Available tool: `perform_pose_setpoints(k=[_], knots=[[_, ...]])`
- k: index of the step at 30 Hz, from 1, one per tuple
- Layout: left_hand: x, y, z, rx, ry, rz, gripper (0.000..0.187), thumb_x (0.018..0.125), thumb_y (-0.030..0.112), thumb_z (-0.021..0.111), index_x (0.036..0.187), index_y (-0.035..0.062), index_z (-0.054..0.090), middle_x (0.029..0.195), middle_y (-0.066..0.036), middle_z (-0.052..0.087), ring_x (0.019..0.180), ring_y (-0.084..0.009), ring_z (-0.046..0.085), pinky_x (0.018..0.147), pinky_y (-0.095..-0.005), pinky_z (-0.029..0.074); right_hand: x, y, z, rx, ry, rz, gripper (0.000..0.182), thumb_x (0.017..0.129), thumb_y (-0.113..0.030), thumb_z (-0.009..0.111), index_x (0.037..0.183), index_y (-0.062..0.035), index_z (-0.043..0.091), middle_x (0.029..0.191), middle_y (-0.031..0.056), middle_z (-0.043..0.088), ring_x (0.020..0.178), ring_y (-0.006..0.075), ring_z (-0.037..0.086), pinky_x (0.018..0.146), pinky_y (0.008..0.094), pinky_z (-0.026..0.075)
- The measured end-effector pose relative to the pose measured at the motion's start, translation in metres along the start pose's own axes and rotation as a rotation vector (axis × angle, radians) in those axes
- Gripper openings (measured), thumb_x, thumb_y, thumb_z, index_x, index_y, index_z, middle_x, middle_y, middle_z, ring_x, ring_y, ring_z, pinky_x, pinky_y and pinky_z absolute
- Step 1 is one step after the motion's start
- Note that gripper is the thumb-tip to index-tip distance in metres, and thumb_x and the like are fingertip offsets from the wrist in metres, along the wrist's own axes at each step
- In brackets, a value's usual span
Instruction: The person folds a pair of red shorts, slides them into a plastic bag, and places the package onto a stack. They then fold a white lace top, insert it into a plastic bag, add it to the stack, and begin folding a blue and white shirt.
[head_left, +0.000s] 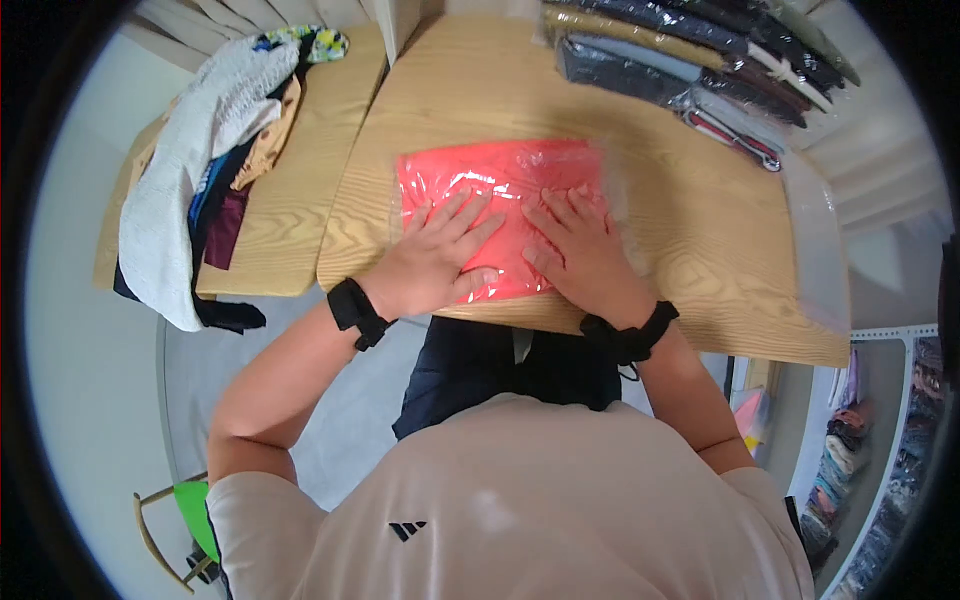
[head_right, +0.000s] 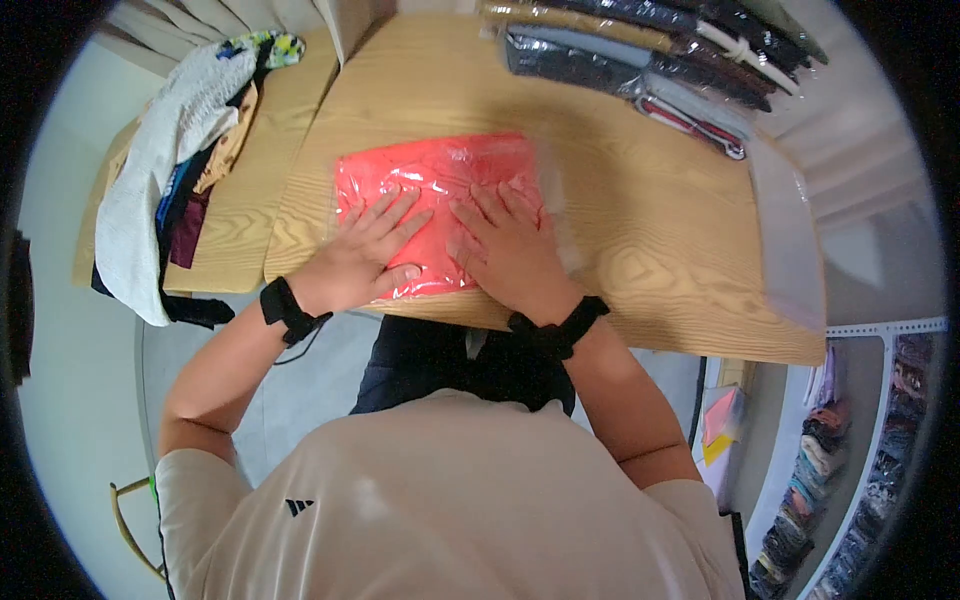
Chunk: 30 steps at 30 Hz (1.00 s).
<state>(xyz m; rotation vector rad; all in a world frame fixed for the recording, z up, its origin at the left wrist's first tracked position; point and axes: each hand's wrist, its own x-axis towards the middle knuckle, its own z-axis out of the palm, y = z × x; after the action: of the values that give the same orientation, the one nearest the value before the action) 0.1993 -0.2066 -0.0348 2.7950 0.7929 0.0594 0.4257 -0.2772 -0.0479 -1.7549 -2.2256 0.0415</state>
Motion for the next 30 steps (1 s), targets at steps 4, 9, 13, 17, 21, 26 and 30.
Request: perform_pose_setpoints(k=[4, 9, 13, 17, 21, 26, 30], knots=[[-0.002, -0.001, -0.005, -0.049, -0.018, 0.015, 0.063, 0.093, 0.042, 0.043, 0.144, 0.0123, 0.02, 0.15, -0.015, 0.014, 0.139, -0.0335, 0.012, 0.109, -0.0517, 0.012, 0.001, 0.007, -0.002, 0.039, 0.041, 0.014, 0.05, 0.087, -0.043, 0.049, 0.129, -0.0168, 0.048, 0.14, 0.0091, 0.039, 0.13, 0.0341, 0.032, 0.101, 0.0587, 0.024], [-0.016, -0.034, -0.01, -0.359, 0.02, 0.085, 0.061, 0.093, 0.035, 0.046, 0.143, 0.0084, 0.024, 0.149, -0.02, 0.016, 0.139, -0.0339, 0.012, 0.112, -0.0414, 0.014, -0.025, 0.037, -0.024, 0.196, -0.026, 0.143, 0.055, 0.087, -0.045, 0.047, 0.128, -0.0085, 0.046, 0.137, 0.0146, 0.04, 0.125, 0.0388, 0.036, 0.102, 0.054, 0.028], [-0.03, -0.03, -0.039, -0.136, 0.06, 0.098, 0.061, 0.092, 0.037, 0.047, 0.142, 0.0085, 0.026, 0.147, -0.021, 0.02, 0.137, -0.0364, 0.018, 0.111, -0.0425, 0.017, -0.03, 0.03, -0.056, 0.076, -0.106, 0.27, 0.055, 0.09, -0.042, 0.046, 0.132, -0.0063, 0.042, 0.138, 0.0191, 0.037, 0.129, 0.0373, 0.032, 0.103, 0.0512, 0.026], [-0.006, -0.01, -0.046, -0.122, -0.001, 0.157, 0.064, 0.092, 0.045, 0.042, 0.144, 0.0133, 0.023, 0.149, -0.019, 0.015, 0.138, -0.0351, 0.015, 0.11, -0.0469, 0.016, -0.002, 0.012, -0.034, 0.115, 0.024, -0.106, 0.047, 0.088, -0.038, 0.048, 0.126, -0.0106, 0.047, 0.132, 0.0209, 0.038, 0.124, 0.0372, 0.037, 0.091, 0.0602, 0.035], [0.012, -0.01, -0.034, 0.216, -0.026, 0.181, 0.065, 0.091, 0.047, 0.042, 0.145, 0.0169, 0.02, 0.15, -0.019, 0.01, 0.138, -0.0366, 0.011, 0.109, -0.0521, 0.015, 0.017, 0.004, -0.002, 0.073, -0.114, 0.065, 0.049, 0.089, -0.04, 0.046, 0.134, -0.02, 0.04, 0.139, 0.0184, 0.031, 0.128, 0.0385, 0.031, 0.093, 0.0609, 0.034], [0.017, -0.019, -0.019, 0.076, -0.098, 0.137, 0.064, 0.09, 0.051, 0.042, 0.144, 0.0207, 0.023, 0.151, -0.017, 0.007, 0.139, -0.0354, 0.007, 0.107, -0.0575, 0.014, 0.009, 0.002, -0.001, -0.064, -0.106, 0.127, 0.05, 0.089, -0.045, 0.042, 0.135, -0.0261, 0.039, 0.143, 0.0175, 0.027, 0.131, 0.0415, 0.023, 0.09, 0.0684, 0.029], [0.02, -0.017, -0.021, 0.065, -0.16, 0.086, 0.065, 0.09, 0.054, 0.041, 0.144, 0.0225, 0.023, 0.151, -0.016, 0.005, 0.139, -0.0364, 0.004, 0.107, -0.0588, 0.011, 0.014, 0.001, -0.006, -0.002, -0.122, 0.152, 0.05, 0.089, -0.046, 0.043, 0.135, -0.0262, 0.041, 0.143, 0.0172, 0.027, 0.131, 0.0416, 0.023, 0.092, 0.0663, 0.028]])
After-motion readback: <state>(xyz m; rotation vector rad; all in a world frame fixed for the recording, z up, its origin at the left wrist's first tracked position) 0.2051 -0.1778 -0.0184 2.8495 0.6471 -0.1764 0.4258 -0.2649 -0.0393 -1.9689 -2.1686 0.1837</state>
